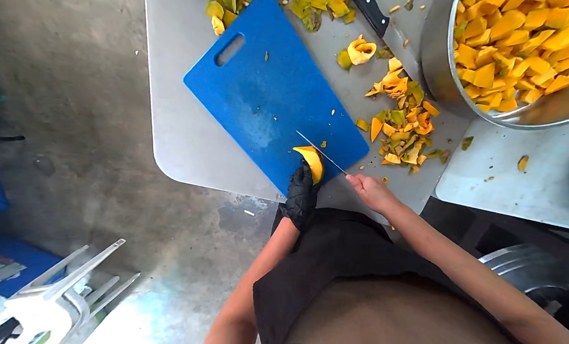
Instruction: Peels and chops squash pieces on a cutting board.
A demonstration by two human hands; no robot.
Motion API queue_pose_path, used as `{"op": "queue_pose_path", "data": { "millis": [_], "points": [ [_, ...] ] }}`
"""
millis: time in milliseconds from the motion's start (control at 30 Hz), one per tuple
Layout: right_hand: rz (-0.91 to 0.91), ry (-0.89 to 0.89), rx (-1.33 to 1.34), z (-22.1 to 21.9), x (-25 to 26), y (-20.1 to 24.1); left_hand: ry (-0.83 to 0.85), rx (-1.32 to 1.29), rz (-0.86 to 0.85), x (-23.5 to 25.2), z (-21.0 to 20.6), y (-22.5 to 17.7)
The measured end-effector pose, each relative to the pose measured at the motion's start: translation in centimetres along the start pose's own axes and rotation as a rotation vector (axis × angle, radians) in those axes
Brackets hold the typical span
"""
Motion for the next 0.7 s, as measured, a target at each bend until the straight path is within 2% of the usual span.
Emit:
{"op": "queue_pose_path", "data": {
  "millis": [133,333,533,700],
  "points": [
    [0.010,0.064,0.077,0.3,1.5,-1.7,0.007,0.024,0.018,0.0,0.1,-0.3],
    [0.120,0.043,-0.016,1.4,0.5,-1.3,0.001,0.033,0.024,-0.2,0.2,-0.6],
    [-0.036,0.025,-0.152,0.1,2.3,0.0,0.015,0.044,0.048,-0.2,0.3,-0.8],
    [-0.064,-0.110,-0.047,-2.7,1.9,0.9,-0.066,-0.043,0.040,-0.5,-0.8,-0.4]
  ]
}}
Point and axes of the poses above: each hand's wrist, its own x-axis towards the middle knuckle, its own z-axis out of the back of the hand, y = z × x, the point moved 2 cm from there along x, towards the middle knuckle, and after that the axes turned 13 degrees about z, right-handed, at the moved point
